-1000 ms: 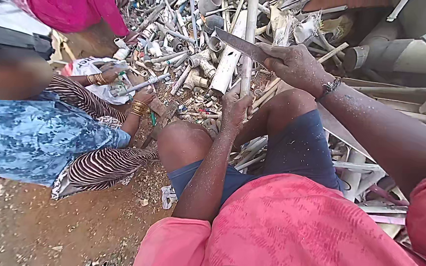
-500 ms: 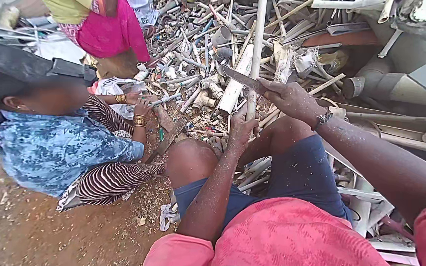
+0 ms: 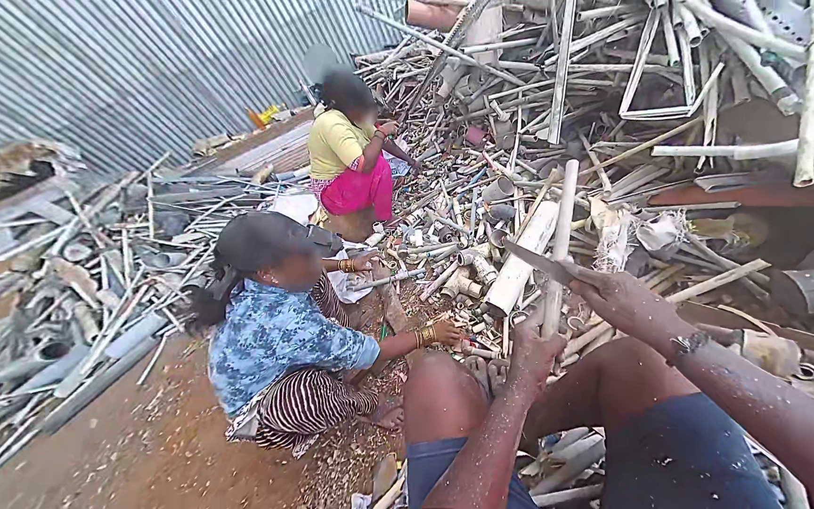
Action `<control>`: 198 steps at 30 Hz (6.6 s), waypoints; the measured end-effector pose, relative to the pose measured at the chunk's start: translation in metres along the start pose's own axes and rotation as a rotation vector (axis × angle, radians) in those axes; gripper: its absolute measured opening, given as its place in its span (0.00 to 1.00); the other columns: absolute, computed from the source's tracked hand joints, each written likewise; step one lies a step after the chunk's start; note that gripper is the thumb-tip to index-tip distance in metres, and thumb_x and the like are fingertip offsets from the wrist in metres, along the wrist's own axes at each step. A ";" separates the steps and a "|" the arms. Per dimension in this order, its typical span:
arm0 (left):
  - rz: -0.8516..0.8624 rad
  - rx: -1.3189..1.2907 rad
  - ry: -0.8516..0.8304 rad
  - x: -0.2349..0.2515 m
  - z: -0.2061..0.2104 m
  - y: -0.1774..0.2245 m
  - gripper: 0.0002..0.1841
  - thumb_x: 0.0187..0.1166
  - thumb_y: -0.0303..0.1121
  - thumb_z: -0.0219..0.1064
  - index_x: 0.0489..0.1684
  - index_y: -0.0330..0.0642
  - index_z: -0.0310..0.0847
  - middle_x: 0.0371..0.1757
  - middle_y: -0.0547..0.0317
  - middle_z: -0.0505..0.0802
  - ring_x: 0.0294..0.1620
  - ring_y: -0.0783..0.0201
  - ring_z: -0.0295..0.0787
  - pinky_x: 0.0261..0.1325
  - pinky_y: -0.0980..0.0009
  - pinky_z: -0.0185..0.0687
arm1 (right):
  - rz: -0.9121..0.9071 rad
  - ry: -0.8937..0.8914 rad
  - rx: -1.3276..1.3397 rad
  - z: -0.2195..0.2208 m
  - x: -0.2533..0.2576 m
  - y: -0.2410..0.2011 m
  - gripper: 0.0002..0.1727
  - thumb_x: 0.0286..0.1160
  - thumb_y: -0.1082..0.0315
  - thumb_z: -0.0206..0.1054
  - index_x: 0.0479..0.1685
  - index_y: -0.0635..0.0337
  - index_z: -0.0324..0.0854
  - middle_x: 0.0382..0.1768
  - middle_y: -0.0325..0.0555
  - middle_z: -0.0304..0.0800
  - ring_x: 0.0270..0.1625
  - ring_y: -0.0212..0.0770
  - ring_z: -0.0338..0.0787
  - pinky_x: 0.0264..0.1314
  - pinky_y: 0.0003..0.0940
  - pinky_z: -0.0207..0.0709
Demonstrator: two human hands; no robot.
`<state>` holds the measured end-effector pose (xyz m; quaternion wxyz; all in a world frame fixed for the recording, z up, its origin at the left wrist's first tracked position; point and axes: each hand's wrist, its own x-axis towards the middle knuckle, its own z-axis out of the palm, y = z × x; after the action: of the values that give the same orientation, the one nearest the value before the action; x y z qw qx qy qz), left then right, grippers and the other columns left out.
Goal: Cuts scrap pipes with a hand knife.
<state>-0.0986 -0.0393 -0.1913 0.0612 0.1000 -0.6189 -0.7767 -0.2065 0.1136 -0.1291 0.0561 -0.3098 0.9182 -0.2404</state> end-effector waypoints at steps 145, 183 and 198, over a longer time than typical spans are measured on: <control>0.081 0.820 0.200 0.003 0.009 -0.011 0.16 0.67 0.31 0.73 0.53 0.39 0.90 0.32 0.54 0.91 0.30 0.60 0.86 0.38 0.55 0.82 | 0.087 -0.014 -0.151 0.007 -0.014 0.002 0.27 0.92 0.53 0.50 0.89 0.24 0.67 0.45 0.56 0.94 0.47 0.63 0.92 0.45 0.67 0.79; 0.039 0.789 0.233 0.004 0.008 -0.005 0.16 0.68 0.30 0.71 0.55 0.40 0.89 0.31 0.54 0.90 0.28 0.60 0.86 0.35 0.56 0.83 | 0.082 0.034 -0.038 0.017 -0.006 0.002 0.27 0.92 0.54 0.50 0.89 0.27 0.67 0.52 0.53 0.94 0.53 0.60 0.92 0.52 0.66 0.80; -0.013 0.003 0.008 0.006 -0.003 -0.012 0.25 0.66 0.14 0.62 0.66 0.31 0.71 0.38 0.49 0.88 0.11 0.68 0.74 0.09 0.76 0.71 | -0.247 0.074 0.038 0.034 -0.049 0.014 0.23 0.92 0.57 0.53 0.78 0.52 0.82 0.55 0.54 0.94 0.58 0.53 0.92 0.65 0.51 0.80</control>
<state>-0.1039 -0.0405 -0.2045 0.0581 0.1072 -0.6192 -0.7757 -0.1663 0.1390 -0.1675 -0.0021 -0.4103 0.8698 -0.2740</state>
